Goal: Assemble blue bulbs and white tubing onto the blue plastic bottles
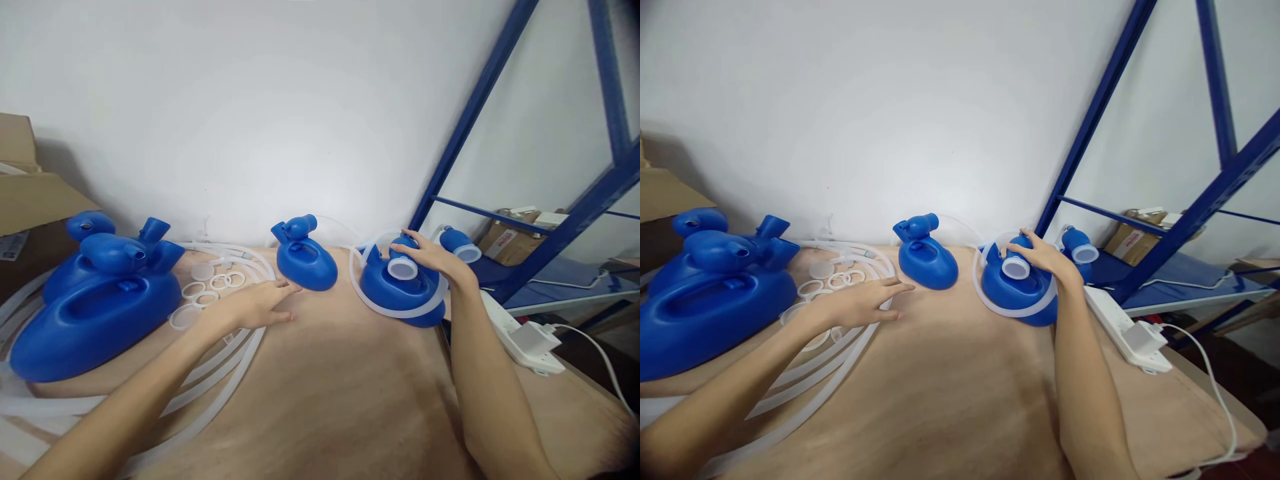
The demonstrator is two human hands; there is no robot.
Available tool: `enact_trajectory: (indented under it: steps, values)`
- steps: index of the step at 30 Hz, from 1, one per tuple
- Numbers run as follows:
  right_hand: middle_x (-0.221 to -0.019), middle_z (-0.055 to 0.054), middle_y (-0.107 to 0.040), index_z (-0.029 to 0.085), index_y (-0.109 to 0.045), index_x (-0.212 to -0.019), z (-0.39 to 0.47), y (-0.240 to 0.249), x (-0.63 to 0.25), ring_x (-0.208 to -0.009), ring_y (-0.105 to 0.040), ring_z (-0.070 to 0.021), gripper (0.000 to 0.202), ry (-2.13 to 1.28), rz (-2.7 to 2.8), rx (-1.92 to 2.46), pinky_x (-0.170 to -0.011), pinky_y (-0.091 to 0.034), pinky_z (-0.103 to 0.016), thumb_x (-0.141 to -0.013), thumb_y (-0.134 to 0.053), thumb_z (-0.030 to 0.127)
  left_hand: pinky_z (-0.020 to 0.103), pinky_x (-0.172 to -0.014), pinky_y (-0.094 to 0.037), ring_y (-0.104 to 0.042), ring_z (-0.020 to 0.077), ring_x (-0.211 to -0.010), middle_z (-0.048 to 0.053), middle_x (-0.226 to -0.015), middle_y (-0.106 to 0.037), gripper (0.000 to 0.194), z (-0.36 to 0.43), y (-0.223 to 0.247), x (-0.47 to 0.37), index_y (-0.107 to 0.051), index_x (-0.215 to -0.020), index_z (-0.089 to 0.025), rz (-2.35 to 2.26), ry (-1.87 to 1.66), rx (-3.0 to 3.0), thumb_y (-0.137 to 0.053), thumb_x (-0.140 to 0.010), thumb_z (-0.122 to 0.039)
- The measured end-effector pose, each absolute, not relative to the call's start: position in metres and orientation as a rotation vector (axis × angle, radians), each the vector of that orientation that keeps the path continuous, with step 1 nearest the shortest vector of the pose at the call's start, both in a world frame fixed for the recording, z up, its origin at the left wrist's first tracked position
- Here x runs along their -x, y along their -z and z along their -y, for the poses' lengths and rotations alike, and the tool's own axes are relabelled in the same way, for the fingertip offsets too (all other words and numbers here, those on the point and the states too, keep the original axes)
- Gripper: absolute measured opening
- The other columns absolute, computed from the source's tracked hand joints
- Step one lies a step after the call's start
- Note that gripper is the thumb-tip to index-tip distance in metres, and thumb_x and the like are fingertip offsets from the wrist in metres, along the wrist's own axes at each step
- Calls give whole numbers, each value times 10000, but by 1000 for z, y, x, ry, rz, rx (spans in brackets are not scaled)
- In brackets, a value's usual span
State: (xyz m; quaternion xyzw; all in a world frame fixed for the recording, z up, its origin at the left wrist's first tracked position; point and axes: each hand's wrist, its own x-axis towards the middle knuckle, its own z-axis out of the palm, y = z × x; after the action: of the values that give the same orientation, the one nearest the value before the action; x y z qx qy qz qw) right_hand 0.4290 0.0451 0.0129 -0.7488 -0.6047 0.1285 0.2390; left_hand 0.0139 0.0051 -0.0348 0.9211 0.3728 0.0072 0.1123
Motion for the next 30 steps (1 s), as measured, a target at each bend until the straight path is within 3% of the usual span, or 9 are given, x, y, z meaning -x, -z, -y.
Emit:
enact_trajectory:
  steps: [3, 6, 10, 14, 18, 25, 30]
  values:
    - [-1686, -78, -416, 269, -403, -1639, -48, -10, -432, -1529, -424, -404, 888, -430, 1659, 1955, -1267, -358, -553, -884, -641, 673, 366, -1100, -488, -595, 288, -1359, 117, -1572, -540, 556, -5, 42, -24, -481, -1558, -242, -1016, -127, -2801, -516, -1032, -419]
    - [-1697, -63, -400, 277, -415, -1632, -51, -6, -441, -1541, -406, -398, 905, -498, 1723, 1882, -1281, -344, -534, -876, -622, 730, 345, -979, -546, -685, 241, -1196, 85, -1438, -643, 407, -17, 46, -49, -602, -1431, -271, -1014, -315, -2985, -417, -1068, -295]
    - [-1686, -46, -422, 314, -410, -1628, -52, 1, -453, -1533, -422, -397, 910, -511, 1786, 1791, -1288, -332, -540, -879, -556, 811, 344, -857, -558, -710, 243, -1059, 120, -1261, -710, 385, -56, 41, -111, -661, -1322, -199, -1096, -460, -3332, -425, -1023, -141]
    - [-1641, -28, -490, 356, -470, -1584, -53, 10, -457, -1551, -396, -384, 802, -447, 1810, 1735, -1310, -244, -586, -935, -419, 824, 441, -1038, -491, -626, 283, -1237, 179, -1392, -635, 427, -94, 34, -182, -580, -1434, -165, -888, -595, -3510, -391, -1052, -142]
    - [-1485, -35, -643, 336, -606, -1448, -58, 23, -459, -1439, -535, -368, 644, -430, 1750, 1579, -1262, -332, -574, -964, -467, 738, 484, -1183, -360, -557, 266, -1332, 164, -1363, -668, 389, -118, 38, -235, -704, -1265, -147, -590, -557, -3644, -376, -1060, -107]
    - [-1433, -29, -660, 295, -654, -1356, -66, 40, -463, -1398, -550, -320, 499, -398, 1663, 1370, -1248, -327, -491, -975, -500, 577, 457, -912, -466, -689, 290, -1031, 183, -1038, -763, 285, -156, 38, -268, -773, -1020, -128, -534, -451, -3669, -497, -1041, -193]
    - [-1424, -22, -653, 307, -638, -1372, -71, 46, -469, -1364, -563, -314, 509, -429, 1640, 1352, -1229, -337, -496, -981, -490, 599, 465, -890, -466, -703, 299, -978, 221, -1003, -760, 383, -162, 36, -269, -766, -1004, -108, -459, -447, -3620, -393, -1058, -179]
